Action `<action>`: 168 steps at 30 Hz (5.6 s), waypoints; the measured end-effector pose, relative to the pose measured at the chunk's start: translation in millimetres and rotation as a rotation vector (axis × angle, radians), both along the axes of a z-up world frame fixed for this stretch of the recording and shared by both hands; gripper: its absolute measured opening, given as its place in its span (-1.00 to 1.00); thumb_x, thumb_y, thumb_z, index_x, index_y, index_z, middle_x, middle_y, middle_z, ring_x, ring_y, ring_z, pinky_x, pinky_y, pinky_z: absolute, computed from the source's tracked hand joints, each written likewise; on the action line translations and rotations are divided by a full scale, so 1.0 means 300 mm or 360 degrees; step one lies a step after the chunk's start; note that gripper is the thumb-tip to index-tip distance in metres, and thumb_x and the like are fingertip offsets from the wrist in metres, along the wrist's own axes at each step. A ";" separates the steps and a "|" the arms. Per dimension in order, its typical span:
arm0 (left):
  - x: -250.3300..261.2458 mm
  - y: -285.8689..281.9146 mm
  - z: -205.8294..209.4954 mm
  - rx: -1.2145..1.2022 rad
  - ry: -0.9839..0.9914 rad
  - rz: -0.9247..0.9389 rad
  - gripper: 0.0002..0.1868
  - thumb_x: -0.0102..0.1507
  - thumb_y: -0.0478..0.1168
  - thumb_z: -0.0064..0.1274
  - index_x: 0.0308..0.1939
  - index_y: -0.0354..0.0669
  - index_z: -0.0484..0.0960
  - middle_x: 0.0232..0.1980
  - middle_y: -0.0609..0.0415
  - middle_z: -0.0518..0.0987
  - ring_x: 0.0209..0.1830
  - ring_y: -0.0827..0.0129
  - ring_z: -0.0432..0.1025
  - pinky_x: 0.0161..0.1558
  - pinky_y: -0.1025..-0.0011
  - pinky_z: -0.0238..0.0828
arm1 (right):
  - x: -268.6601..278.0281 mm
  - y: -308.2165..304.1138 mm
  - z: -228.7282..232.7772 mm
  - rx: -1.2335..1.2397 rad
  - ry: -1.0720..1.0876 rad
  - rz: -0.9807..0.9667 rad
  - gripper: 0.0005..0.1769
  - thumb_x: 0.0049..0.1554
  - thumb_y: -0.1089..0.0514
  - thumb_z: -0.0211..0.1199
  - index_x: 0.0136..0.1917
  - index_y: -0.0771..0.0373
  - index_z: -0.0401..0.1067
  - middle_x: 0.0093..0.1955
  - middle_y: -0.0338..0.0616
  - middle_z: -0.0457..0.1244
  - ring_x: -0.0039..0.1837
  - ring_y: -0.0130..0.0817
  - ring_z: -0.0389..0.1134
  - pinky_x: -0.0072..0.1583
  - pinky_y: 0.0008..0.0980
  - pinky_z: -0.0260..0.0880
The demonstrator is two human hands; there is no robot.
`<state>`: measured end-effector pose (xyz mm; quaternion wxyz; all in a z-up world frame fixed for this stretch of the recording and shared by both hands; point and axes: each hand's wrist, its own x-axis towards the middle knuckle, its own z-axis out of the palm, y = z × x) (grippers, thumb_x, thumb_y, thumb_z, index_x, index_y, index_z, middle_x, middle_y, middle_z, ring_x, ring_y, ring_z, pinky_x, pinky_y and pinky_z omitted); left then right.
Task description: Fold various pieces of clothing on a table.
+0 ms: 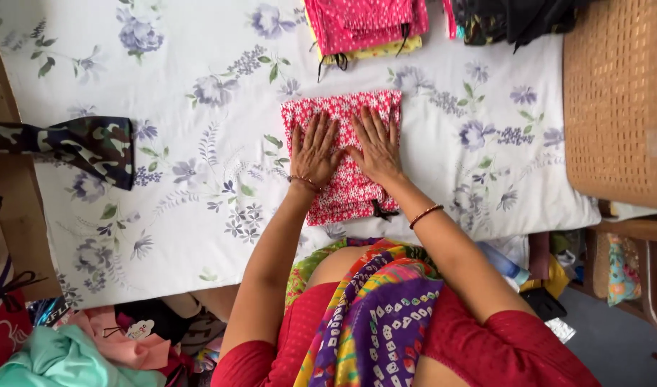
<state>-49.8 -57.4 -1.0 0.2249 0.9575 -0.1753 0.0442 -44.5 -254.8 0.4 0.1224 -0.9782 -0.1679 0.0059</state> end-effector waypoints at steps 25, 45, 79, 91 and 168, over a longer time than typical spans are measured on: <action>-0.069 -0.040 0.247 -0.1207 0.1031 0.0872 0.01 0.25 -0.28 -0.07 0.67 -0.16 -0.32 0.32 -0.51 0.41 0.28 -0.19 0.37 0.27 0.13 0.32 | -0.069 -0.131 0.187 0.1672 0.0783 -0.0653 -0.12 0.08 0.21 0.43 0.54 0.33 0.04 0.40 0.11 0.23 0.37 -0.13 0.26 0.34 -0.15 0.28; 1.096 -0.088 -0.210 -0.0785 0.0349 0.0716 0.19 0.17 -0.01 0.37 0.60 0.00 -0.23 0.42 -0.54 0.12 0.34 -0.37 0.22 0.32 0.03 0.22 | 1.059 -0.392 -0.105 0.0693 0.0162 -0.0723 -0.01 0.19 -0.16 0.40 0.61 0.26 -0.06 0.61 0.24 -0.04 0.60 0.11 -0.02 0.51 -0.09 0.00; -0.775 1.271 -0.015 0.0284 0.0598 0.2081 -0.04 0.25 0.43 -0.10 0.62 0.16 0.05 0.69 0.03 -0.10 0.68 0.16 -0.26 0.52 -0.08 -0.37 | -0.025 -0.357 -0.282 0.0014 -0.0228 -0.0851 -0.30 0.35 -0.23 -0.05 0.65 0.08 0.12 0.75 0.13 -0.21 0.73 0.17 -0.26 0.55 0.37 -0.32; -0.664 1.823 0.631 -0.0292 -0.1068 0.1969 -0.46 0.27 -0.16 0.27 0.33 -0.07 0.53 0.26 -0.04 0.51 0.28 -0.01 0.39 0.28 0.14 0.35 | -0.232 -0.077 -0.214 0.0106 -0.0076 -0.1111 -0.28 0.32 -0.19 -0.10 0.65 0.12 0.05 0.73 0.27 -0.29 0.71 0.22 -0.33 0.55 0.32 -0.40; -0.184 -0.122 1.001 -0.0127 0.0177 -0.0887 -0.03 0.01 0.04 0.35 0.42 -0.01 0.23 -0.16 -0.10 0.58 -0.21 -0.04 0.53 -0.17 0.05 0.46 | -0.443 -0.249 0.791 0.1000 -0.0627 0.0011 -0.74 0.13 0.26 0.26 0.09 0.40 0.47 -0.01 0.00 0.38 0.02 -0.28 0.43 0.04 -0.38 0.43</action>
